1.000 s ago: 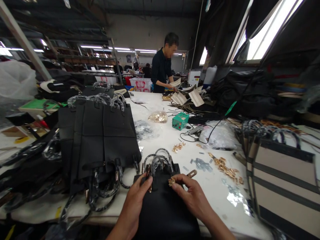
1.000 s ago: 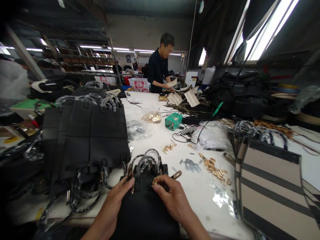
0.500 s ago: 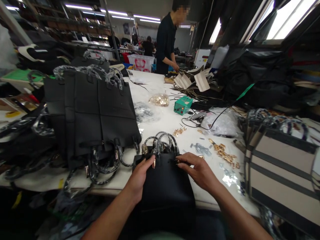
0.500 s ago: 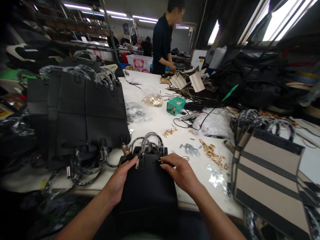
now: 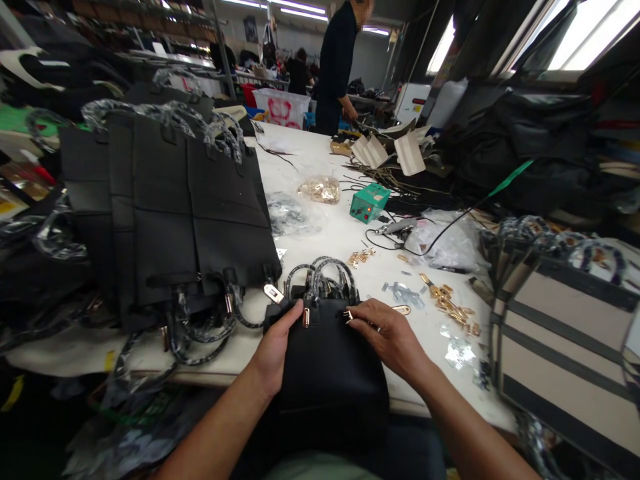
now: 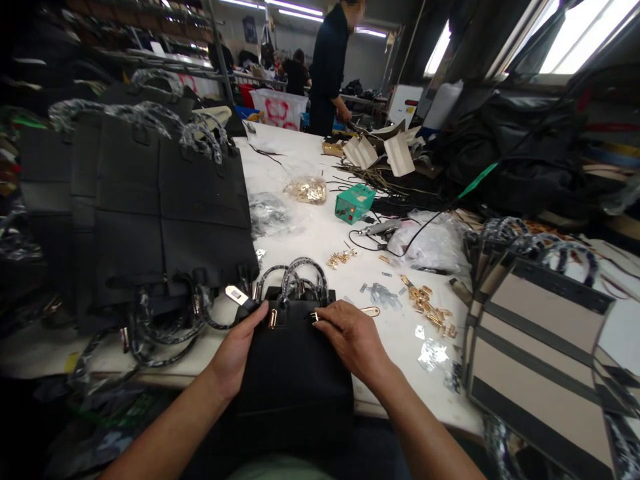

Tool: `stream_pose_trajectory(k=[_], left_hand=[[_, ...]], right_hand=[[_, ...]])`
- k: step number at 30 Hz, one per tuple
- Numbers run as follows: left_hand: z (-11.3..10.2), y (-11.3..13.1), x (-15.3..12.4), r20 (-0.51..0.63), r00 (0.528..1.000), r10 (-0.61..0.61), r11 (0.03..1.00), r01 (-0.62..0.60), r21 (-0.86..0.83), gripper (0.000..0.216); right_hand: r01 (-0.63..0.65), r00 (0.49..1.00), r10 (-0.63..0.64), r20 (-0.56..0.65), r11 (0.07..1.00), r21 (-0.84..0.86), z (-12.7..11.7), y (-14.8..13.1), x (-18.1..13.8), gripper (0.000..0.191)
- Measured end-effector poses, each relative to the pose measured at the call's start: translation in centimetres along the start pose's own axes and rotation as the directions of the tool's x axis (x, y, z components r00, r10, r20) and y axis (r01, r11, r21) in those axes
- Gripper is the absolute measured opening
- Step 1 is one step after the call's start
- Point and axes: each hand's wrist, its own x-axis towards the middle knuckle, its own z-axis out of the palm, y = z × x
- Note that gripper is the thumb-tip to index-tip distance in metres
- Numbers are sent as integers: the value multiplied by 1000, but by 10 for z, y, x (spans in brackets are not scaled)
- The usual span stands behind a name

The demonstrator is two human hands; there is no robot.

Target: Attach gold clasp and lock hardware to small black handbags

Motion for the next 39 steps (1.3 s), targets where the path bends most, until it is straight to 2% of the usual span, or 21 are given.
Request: stream_pose_trajectory(k=[6,11,18,24,28,39], left_hand=[[-1,0,2,-7,1000,-1,997,0,-79,52],[-1,0,2,-30,1000,-5,997,3,-83,52],[-1,-4,5,-98,981,168,986,-169,-2,42],[1,-4,6,-114,989,93,995,-96,-21,43],[1,-4,6,-151,981,119,992,-122,-14,42],[-2,-3,11,-141,988,70,997,-75,-24,44]], right_hand=[[9,1000,-11,-13,994,-106,7,4,3,22],[62,997,-54,48,980,-191,6,4,6,22],[105,981,-45,187,939,-326,9,1,16,20],[150,957,-62,283,942,-300,3,-1,22,18],[166,953,-73,293,938,-304,0,-5,27,17],[256,929,-142,341,914,-315,2,9,31,18]])
